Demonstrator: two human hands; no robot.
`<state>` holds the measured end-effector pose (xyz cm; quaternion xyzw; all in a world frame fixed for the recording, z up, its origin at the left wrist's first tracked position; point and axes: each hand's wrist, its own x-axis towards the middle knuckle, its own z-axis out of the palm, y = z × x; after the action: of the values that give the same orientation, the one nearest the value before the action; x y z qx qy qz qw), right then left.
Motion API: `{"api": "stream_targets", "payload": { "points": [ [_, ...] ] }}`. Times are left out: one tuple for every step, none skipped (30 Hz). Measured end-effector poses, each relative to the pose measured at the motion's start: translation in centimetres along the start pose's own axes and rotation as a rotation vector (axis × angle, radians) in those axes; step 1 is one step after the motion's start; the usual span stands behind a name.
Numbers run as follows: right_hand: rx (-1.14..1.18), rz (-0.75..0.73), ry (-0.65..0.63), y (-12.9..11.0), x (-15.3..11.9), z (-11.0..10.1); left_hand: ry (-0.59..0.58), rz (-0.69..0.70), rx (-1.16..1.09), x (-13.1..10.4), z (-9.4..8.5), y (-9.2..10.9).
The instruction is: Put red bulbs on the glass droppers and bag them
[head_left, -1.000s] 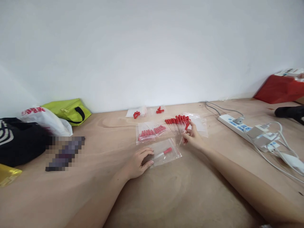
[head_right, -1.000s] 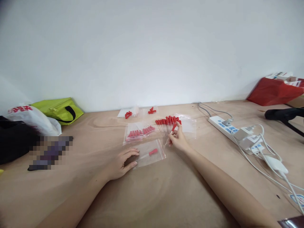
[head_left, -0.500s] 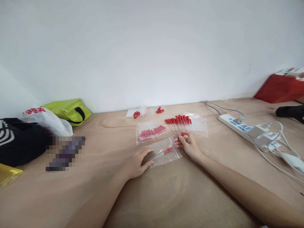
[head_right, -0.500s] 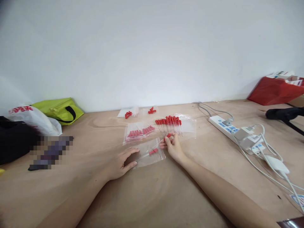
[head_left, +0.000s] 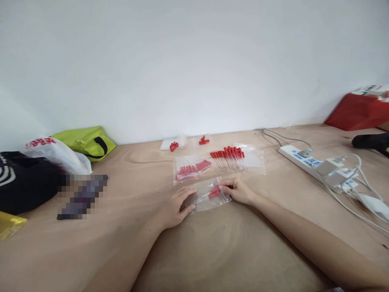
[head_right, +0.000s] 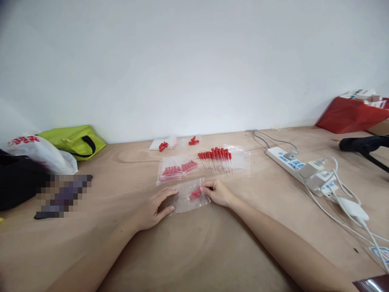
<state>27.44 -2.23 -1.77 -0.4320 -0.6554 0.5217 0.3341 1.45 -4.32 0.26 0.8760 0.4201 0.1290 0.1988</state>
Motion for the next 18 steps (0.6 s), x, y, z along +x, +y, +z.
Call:
{"api": "stream_targets", "payload": {
  "points": [
    [-0.015, 0.012, -0.01, 0.0, 0.1, -0.1, 0.002, 0.002, 0.005, 0.0, 0.0, -0.1],
    [-0.031, 0.03, -0.011, 0.1, 0.2, -0.3, 0.002, 0.002, 0.008, 0.0, 0.1, -0.1],
    [-0.048, 0.05, -0.001, 0.3, 0.3, -0.4, 0.003, 0.0, 0.011, 0.0, 0.1, -0.2],
    [-0.067, 0.07, 0.021, 0.5, 0.4, -0.4, 0.002, -0.001, 0.012, 0.0, 0.1, -0.2],
    [-0.086, 0.085, 0.049, 0.8, 0.6, -0.4, -0.001, -0.002, 0.014, 0.0, 0.1, -0.2],
    [-0.102, 0.091, 0.083, 1.0, 0.7, -0.3, -0.004, 0.0, 0.017, 0.0, 0.1, -0.2],
    [-0.111, 0.088, 0.114, 1.2, 0.8, -0.2, -0.004, 0.005, 0.019, 0.0, 0.1, -0.1],
    [-0.111, 0.081, 0.13, 1.2, 0.9, 0.0, -0.003, 0.01, 0.021, 0.0, 0.1, -0.1],
    [-0.102, 0.071, 0.125, 1.1, 0.8, 0.1, 0.0, 0.015, 0.024, 0.0, 0.0, 0.0],
    [-0.089, 0.059, 0.1, 1.0, 0.7, 0.1, 0.004, 0.018, 0.025, 0.0, 0.0, 0.0],
    [-0.077, 0.051, 0.059, 0.9, 0.6, 0.1, 0.009, 0.02, 0.027, 0.0, 0.0, 0.1],
    [-0.072, 0.048, 0.014, 0.7, 0.5, 0.0, 0.012, 0.022, 0.028, 0.1, -0.1, 0.1],
    [-0.076, 0.049, -0.026, 0.6, 0.4, -0.1, 0.012, 0.023, 0.031, 0.1, -0.1, 0.1],
    [-0.092, 0.054, -0.048, 0.5, 0.4, -0.4, 0.012, 0.024, 0.032, 0.1, -0.1, 0.1],
    [-0.118, 0.062, -0.044, 0.6, 0.5, -0.7, 0.011, 0.025, 0.033, 0.1, -0.1, 0.1],
    [-0.154, 0.067, -0.006, 0.6, 0.7, -1.1, 0.008, 0.029, 0.033, 0.1, -0.1, 0.1],
    [-0.202, 0.063, 0.067, 0.7, 1.0, -1.6, 0.006, 0.034, 0.033, 0.1, -0.1, 0.1],
    [-0.266, 0.053, 0.164, 0.8, 1.4, -2.0, 0.006, 0.039, 0.031, 0.1, -0.1, 0.1]
  ]
}}
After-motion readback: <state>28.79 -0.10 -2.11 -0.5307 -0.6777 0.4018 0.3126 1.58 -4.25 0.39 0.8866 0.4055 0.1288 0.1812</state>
